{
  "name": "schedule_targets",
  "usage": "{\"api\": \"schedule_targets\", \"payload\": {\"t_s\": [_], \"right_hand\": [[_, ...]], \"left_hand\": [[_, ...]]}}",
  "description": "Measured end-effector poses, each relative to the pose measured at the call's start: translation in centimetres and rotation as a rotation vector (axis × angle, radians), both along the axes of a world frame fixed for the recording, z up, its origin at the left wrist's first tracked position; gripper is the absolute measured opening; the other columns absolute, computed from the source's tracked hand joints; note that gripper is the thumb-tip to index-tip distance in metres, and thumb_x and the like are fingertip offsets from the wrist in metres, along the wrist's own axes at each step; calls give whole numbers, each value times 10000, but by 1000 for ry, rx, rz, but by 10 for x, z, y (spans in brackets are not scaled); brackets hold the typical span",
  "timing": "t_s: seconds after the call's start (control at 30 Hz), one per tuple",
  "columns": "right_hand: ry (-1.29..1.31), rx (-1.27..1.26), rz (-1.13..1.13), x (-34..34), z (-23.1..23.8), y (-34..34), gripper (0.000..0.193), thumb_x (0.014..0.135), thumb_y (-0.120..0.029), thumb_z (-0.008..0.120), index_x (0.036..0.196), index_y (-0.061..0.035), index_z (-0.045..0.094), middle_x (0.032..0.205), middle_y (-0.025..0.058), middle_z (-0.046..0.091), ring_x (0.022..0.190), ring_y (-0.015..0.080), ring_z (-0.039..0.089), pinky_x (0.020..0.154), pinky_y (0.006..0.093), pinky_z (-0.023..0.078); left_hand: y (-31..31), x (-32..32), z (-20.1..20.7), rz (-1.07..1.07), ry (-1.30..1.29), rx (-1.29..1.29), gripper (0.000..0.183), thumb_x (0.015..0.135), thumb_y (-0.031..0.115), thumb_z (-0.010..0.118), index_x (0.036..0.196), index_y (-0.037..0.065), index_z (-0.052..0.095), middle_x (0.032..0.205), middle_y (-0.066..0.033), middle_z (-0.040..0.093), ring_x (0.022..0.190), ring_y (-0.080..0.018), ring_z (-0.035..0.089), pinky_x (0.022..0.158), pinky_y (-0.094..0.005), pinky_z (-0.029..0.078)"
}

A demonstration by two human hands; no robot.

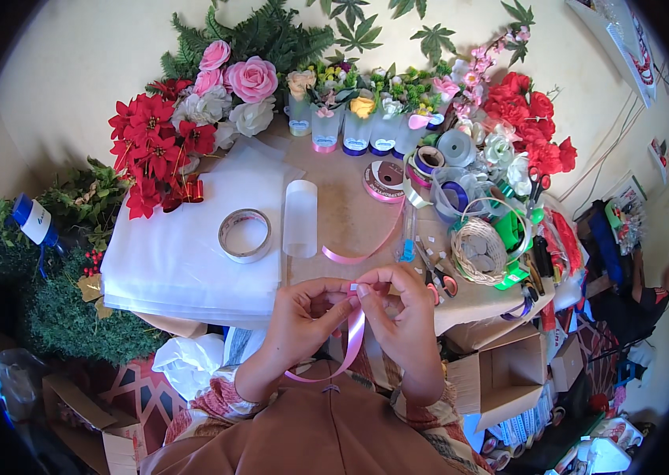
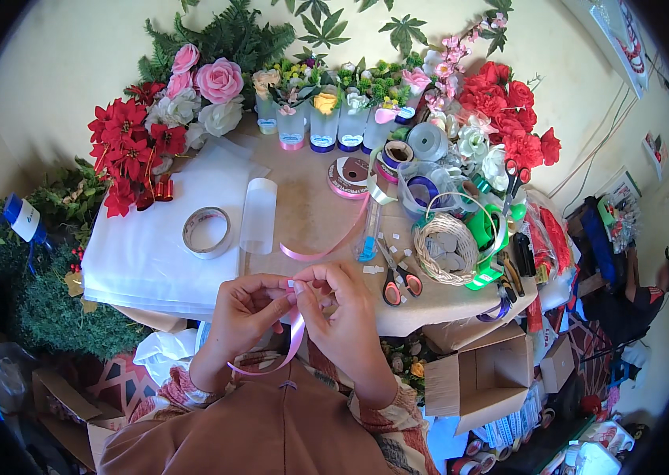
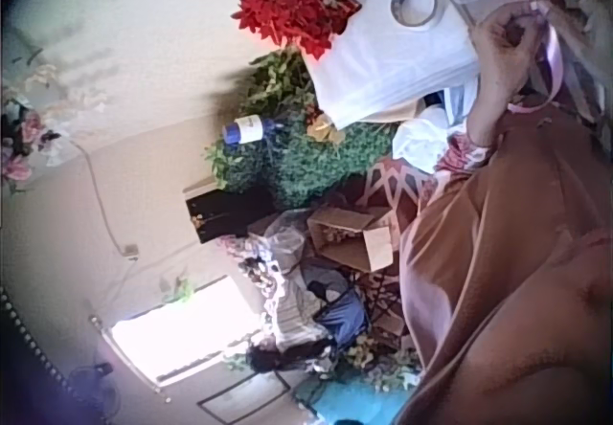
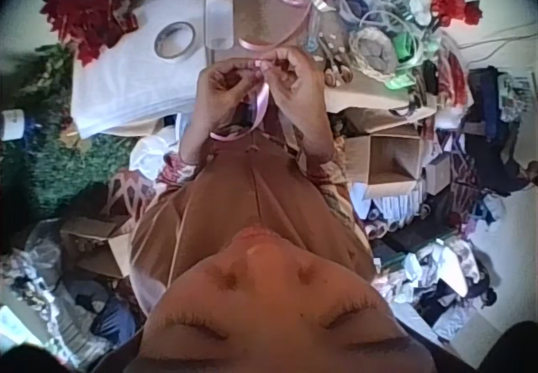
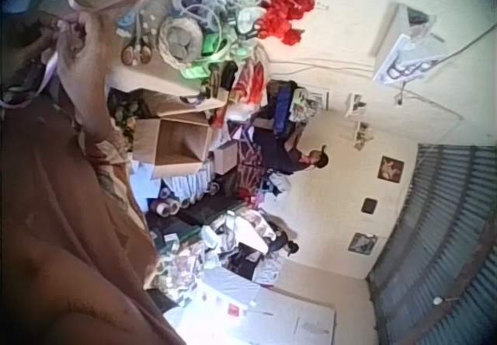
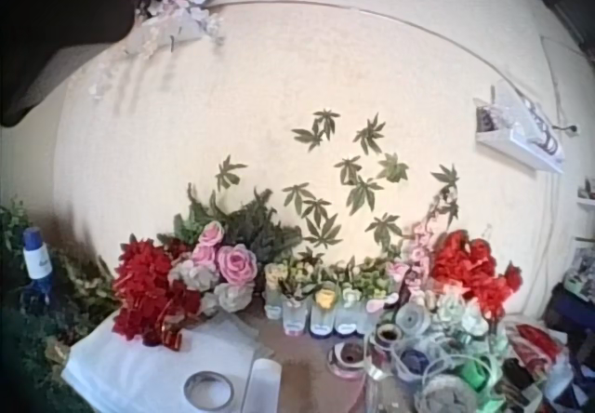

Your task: The person cuts a pink ribbon and wraps it around the rim of a small plastic vase. They then insert a yellow artificial rose into the vase and adjust its position. Finally, they handle a piece of translucent wrapping paper, folding and taping it.

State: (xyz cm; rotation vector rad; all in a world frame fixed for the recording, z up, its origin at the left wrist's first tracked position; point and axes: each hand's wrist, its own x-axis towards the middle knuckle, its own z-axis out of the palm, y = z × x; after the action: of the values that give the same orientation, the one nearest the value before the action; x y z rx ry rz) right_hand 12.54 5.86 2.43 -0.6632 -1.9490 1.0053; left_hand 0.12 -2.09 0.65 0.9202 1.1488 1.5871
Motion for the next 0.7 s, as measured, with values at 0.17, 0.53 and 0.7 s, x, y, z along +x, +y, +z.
{"api": "schedule_targets", "payload": {"t_s": [0.17, 0.53, 0.7], "right_hand": [[17, -12, -24, -1, 0, -1, 76, 792, -82, 635, 830, -26, 601, 770, 57, 521, 661, 127, 521, 553, 232, 447], [-23, 34, -78, -2, 6, -5, 79, 767, -48, 654, 833, -24, 619, 795, 44, 519, 670, 98, 492, 552, 207, 444], [35, 12, -103, -1, 4, -7, 120, 759, -2, 656, 874, -12, 624, 810, 19, 504, 674, 59, 462, 579, 176, 414]], "left_hand": [[0, 1, -1, -1, 16, 13, 214, 853, 5, 561, 1063, -36, 578, 888, -71, 653, 751, -71, 602, 618, -184, 484], [1, 7, -6, 138, 255, 90, 218, 834, 18, 590, 1046, -26, 609, 843, -87, 667, 733, -96, 620, 612, -213, 498], [2, 10, -2, 258, 462, 128, 218, 804, 21, 611, 1019, 10, 643, 810, -111, 673, 711, -119, 642, 603, -231, 500]]}}
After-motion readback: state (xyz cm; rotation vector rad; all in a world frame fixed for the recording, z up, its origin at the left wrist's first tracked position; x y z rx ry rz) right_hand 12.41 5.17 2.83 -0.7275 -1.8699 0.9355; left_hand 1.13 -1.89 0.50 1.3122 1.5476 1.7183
